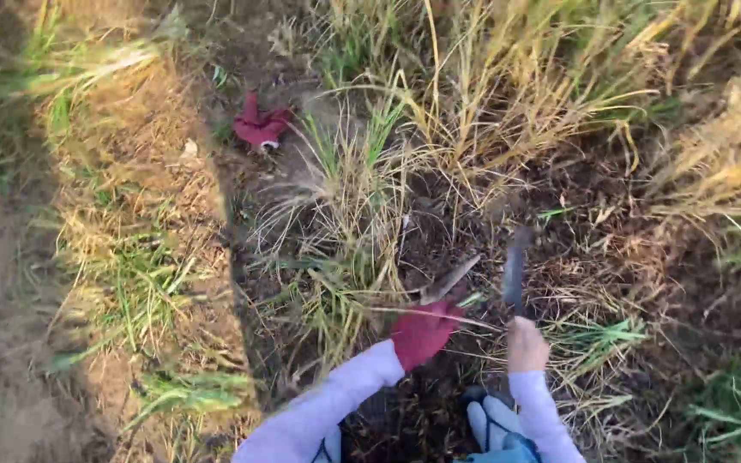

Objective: Harvesting tall grass using a sickle by grasping bunches and cutting them at the base.

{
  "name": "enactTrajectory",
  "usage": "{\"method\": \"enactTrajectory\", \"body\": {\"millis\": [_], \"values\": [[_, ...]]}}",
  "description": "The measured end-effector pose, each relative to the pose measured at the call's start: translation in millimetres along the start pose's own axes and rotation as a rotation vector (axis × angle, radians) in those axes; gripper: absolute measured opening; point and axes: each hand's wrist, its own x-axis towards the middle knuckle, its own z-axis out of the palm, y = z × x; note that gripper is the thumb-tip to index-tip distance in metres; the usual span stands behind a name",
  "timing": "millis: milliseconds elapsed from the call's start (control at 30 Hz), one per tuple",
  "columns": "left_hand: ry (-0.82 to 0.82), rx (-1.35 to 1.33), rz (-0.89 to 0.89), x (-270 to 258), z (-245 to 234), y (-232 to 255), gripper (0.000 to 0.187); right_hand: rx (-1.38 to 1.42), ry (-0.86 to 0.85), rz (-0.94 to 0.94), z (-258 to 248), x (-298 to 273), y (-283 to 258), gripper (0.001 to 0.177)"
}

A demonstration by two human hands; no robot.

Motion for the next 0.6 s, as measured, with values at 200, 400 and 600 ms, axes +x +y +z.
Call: {"method": "enactTrajectory", "body": {"millis": [200,400,600], "values": [[0.232,-0.098,0.170,109,55,150,0.049,-0.471,0.330,0.254,-212,-32,-63,0.035],[-0.881,-0.611,-0.348,138,-45,197,0.162,0.602,0.800,0.413,-294,-82,-136,0.032],[-0.450,0.253,-0.468,90,94,-26,0.046,0.610,0.606,0.618,-266,-125,-162,0.032]]}}
